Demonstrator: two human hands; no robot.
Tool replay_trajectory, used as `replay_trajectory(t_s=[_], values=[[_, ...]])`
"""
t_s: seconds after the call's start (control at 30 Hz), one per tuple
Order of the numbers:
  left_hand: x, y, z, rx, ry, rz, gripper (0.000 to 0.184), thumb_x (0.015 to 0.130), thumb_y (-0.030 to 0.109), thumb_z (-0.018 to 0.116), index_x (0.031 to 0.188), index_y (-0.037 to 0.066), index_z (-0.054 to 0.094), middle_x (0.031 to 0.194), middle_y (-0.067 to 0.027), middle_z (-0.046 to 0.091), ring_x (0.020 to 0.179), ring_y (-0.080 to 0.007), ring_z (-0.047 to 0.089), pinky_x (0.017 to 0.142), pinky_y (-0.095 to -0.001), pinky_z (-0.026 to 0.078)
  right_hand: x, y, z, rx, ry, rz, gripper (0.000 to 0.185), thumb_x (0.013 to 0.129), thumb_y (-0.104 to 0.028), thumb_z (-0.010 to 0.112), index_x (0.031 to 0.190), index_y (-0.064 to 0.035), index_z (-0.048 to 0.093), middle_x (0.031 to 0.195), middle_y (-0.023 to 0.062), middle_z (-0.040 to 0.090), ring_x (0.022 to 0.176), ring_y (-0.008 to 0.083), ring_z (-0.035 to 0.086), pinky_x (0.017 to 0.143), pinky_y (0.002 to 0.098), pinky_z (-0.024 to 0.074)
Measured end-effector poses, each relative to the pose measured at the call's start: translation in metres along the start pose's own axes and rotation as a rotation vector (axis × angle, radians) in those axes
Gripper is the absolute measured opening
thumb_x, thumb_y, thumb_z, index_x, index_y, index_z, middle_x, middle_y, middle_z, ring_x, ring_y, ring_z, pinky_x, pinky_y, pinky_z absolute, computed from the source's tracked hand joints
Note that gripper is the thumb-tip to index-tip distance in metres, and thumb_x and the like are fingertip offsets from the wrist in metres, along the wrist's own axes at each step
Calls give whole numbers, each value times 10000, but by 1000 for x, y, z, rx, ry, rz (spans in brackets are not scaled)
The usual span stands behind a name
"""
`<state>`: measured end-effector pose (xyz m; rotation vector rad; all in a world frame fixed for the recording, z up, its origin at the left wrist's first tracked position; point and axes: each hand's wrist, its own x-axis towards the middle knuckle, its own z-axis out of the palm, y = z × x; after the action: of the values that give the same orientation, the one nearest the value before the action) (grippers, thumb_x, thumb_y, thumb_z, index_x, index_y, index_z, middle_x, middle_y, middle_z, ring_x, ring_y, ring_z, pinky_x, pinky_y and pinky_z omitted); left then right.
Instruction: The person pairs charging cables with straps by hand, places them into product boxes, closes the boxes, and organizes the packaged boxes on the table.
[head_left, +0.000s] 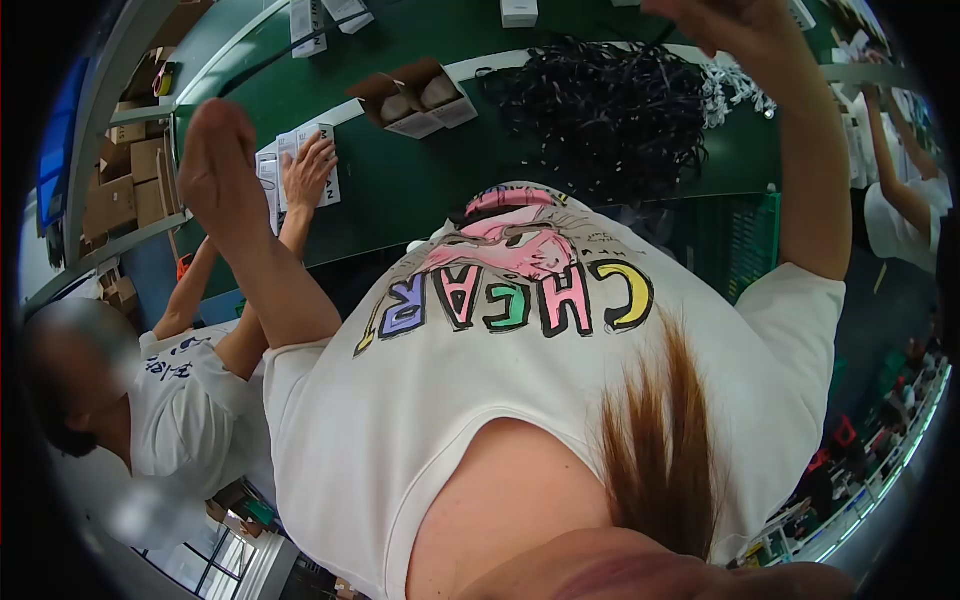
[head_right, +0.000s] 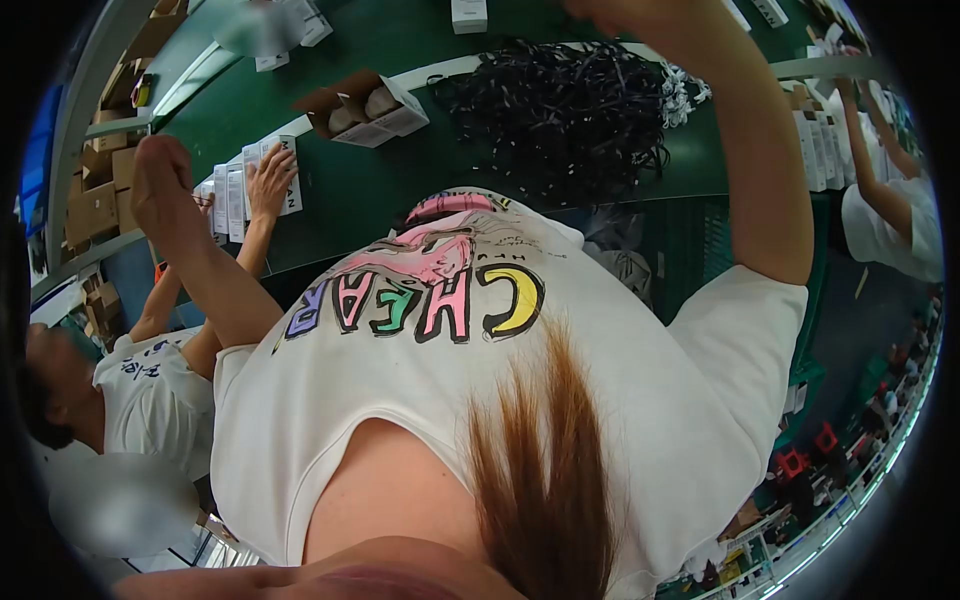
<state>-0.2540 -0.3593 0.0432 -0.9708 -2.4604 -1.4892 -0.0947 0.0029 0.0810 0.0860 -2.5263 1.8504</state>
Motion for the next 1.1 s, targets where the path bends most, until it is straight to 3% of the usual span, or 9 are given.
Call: replay_trajectory(t_s=[0.13,0.17,0.3,0.4,0.5,0.67,0.73,0.93,1.1], values=[[-22,45,79,299,-80,380,579,809,306,763,1284,69,532,1198,-166,595,999,-244,610,783,-307,497,-26,-7,-6,67,-16,-190,49,860,32,639,907,19,635,777,18,611,579,37,460,525,137,343],[-30,65,107,-81,-153,292,823,713,361,836,1377,75,442,1356,-190,474,1147,-285,557,836,-326,504,-34,-13,-9,73,-14,-235,57,860,37,639,914,23,635,801,24,622,592,36,471,534,132,351],[-41,114,177,-650,-1006,-242,461,835,239,746,1194,42,536,903,-67,616,800,-131,594,644,-208,424,-44,-26,0,250,-283,115,67,855,46,634,920,28,637,827,46,623,619,67,480,582,157,400],[-53,92,180,-796,-599,-427,190,899,155,663,1009,61,541,701,24,510,611,-51,438,558,-184,322,-110,71,-84,194,263,-284,66,852,14,636,918,19,641,809,36,624,641,75,475,594,152,387],[-63,55,179,-705,-412,-469,106,916,80,603,878,64,506,658,38,439,560,-62,322,524,-199,278,-117,108,-80,191,285,-232,208,913,-56,592,1109,-59,663,980,29,687,678,94,589,590,174,448],[-79,37,194,-347,-503,-191,161,839,-18,619,749,30,494,880,-52,540,649,-109,428,635,-235,386,-219,348,-58,144,804,679,189,913,-186,593,1051,-87,676,922,33,683,695,127,628,656,232,486],[-82,31,196,-300,-464,-53,165,841,-32,580,735,45,479,862,-63,565,685,-137,483,782,-287,444,-250,413,-59,-448,1028,881,206,888,-209,596,1002,-56,673,882,57,687,740,135,656,656,227,489],[-80,20,199,-615,-688,-450,125,876,23,519,782,70,451,765,-41,532,680,-141,477,735,-267,411,-220,431,-95,-621,993,1100,225,863,-214,627,993,-33,664,866,92,688,719,135,648,609,252,493],[-85,23,198,-681,-549,-742,124,912,61,508,798,76,459,660,3,467,581,-101,398,607,-220,366,-251,424,-125,-69,1276,977,216,867,-170,652,1005,-5,650,851,99,686,709,158,636,583,232,490]])
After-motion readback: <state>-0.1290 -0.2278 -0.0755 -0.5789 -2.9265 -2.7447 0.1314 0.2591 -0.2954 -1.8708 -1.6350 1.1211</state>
